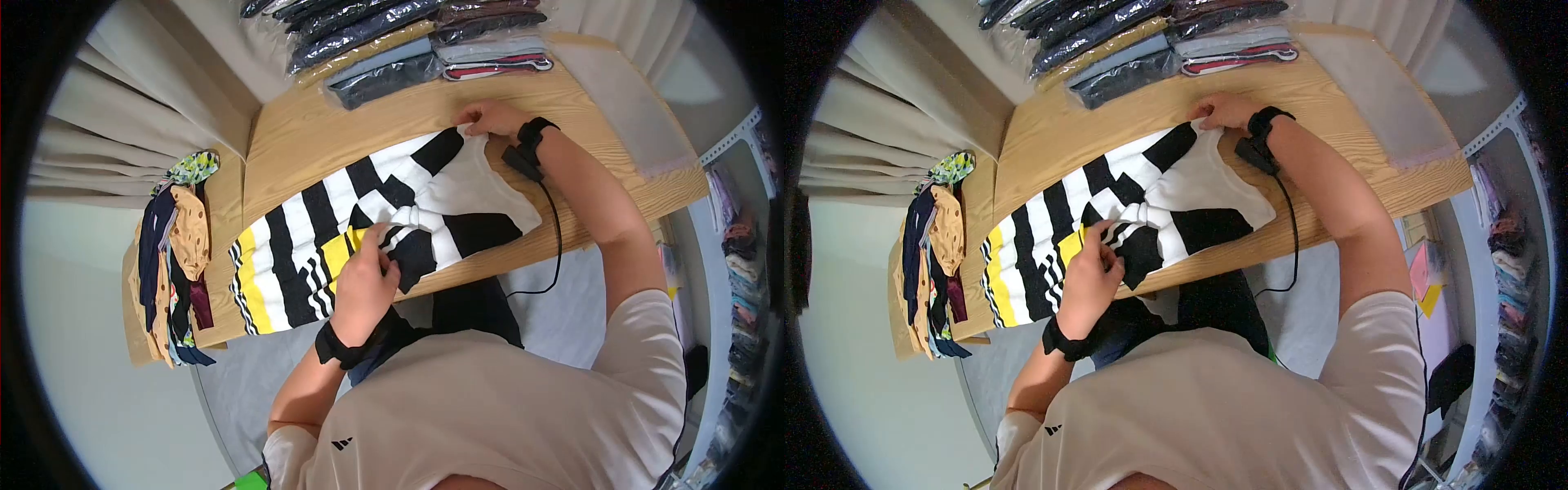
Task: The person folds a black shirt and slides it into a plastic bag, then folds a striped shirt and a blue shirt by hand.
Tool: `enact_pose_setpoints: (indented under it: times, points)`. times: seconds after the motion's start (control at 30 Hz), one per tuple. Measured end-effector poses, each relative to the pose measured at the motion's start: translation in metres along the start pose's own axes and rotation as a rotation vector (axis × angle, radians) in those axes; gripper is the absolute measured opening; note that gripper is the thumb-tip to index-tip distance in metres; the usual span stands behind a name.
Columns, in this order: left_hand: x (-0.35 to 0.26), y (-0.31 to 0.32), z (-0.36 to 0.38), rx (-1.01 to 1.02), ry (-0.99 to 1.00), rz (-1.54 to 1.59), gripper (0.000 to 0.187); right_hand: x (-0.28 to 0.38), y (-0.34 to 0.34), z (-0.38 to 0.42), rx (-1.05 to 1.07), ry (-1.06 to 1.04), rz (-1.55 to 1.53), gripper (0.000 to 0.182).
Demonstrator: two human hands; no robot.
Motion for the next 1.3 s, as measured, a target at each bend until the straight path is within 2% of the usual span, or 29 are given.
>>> enact_pose_setpoints:
  times: [0.13, 0.2, 0.3, 0.37, 0.4, 0.67, 0.73, 0.8, 0.87, 0.93, 1.0, 1.07, 1.13, 1.17, 1.27, 1.3]
  points:
    - [0.001, -0.027, -0.001, -0.134, -0.158, -0.081, 0.025, -0.011, 0.000, -0.009, 0.024, 0.000, -0.072, 0.030]
    - [0.017, -0.035, 0.000, -0.201, -0.113, -0.231, 0.025, -0.016, -0.003, -0.014, 0.010, -0.050, -0.060, 0.026]
    - [0.021, -0.035, 0.002, -0.096, -0.225, -0.228, 0.033, -0.015, -0.005, -0.016, 0.036, -0.108, -0.011, 0.023]
    - [0.020, -0.025, 0.002, 0.091, -0.350, -0.150, 0.039, -0.010, -0.002, -0.013, 0.058, -0.121, -0.006, 0.022]
    - [0.024, -0.022, 0.002, 0.088, -0.354, -0.149, 0.039, -0.010, -0.002, -0.010, 0.038, -0.114, -0.020, 0.019]
    - [0.031, -0.015, -0.005, -0.051, -0.205, -0.017, 0.018, -0.013, -0.005, -0.006, -0.085, -0.024, -0.006, 0.021]
    - [0.022, -0.028, -0.007, -0.246, -0.082, 0.218, 0.017, -0.007, -0.001, -0.003, -0.022, -0.093, -0.032, 0.021]
    - [0.004, -0.043, -0.006, -0.359, 0.051, 0.385, 0.014, -0.005, 0.000, 0.001, -0.013, -0.065, -0.068, 0.020]
    - [-0.008, -0.059, -0.005, -0.426, 0.076, 0.388, 0.013, -0.007, -0.001, -0.001, 0.001, -0.039, -0.104, 0.019]
    - [-0.021, -0.071, -0.001, -0.455, 0.077, 0.389, 0.009, -0.014, -0.004, -0.008, -0.028, -0.047, 0.007, 0.017]
    - [-0.032, -0.080, 0.002, -0.478, 0.210, 0.372, 0.009, -0.022, -0.006, -0.015, -0.047, -0.095, -0.004, 0.019]
    - [-0.034, -0.087, 0.008, -0.422, 0.197, 0.368, 0.009, -0.021, -0.010, -0.014, -0.065, -0.143, -0.016, 0.020]
    - [-0.042, -0.084, 0.009, -0.204, 0.254, 0.291, 0.010, -0.020, -0.009, -0.009, -0.020, -0.104, -0.155, 0.028]
    - [-0.050, -0.083, 0.009, -0.166, 0.297, 0.222, 0.011, -0.016, -0.008, -0.004, -0.022, -0.105, -0.153, 0.028]
    - [-0.056, -0.070, 0.010, 0.027, 0.262, 0.276, 0.010, 0.002, -0.003, 0.013, -0.041, -0.183, -0.148, 0.034]
    - [-0.060, -0.067, 0.009, 0.026, 0.305, 0.245, 0.010, 0.008, -0.001, 0.019, -0.033, -0.188, -0.080, 0.036]
Point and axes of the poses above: each hand's wrist, its own z-axis away from the middle knuckle, its own y-axis out of the palm, x = y × z, the point moved 4 cm from there along -z, towards the middle knuckle, and after that the axes turned 4 degrees about y, right-handed, at the moved point
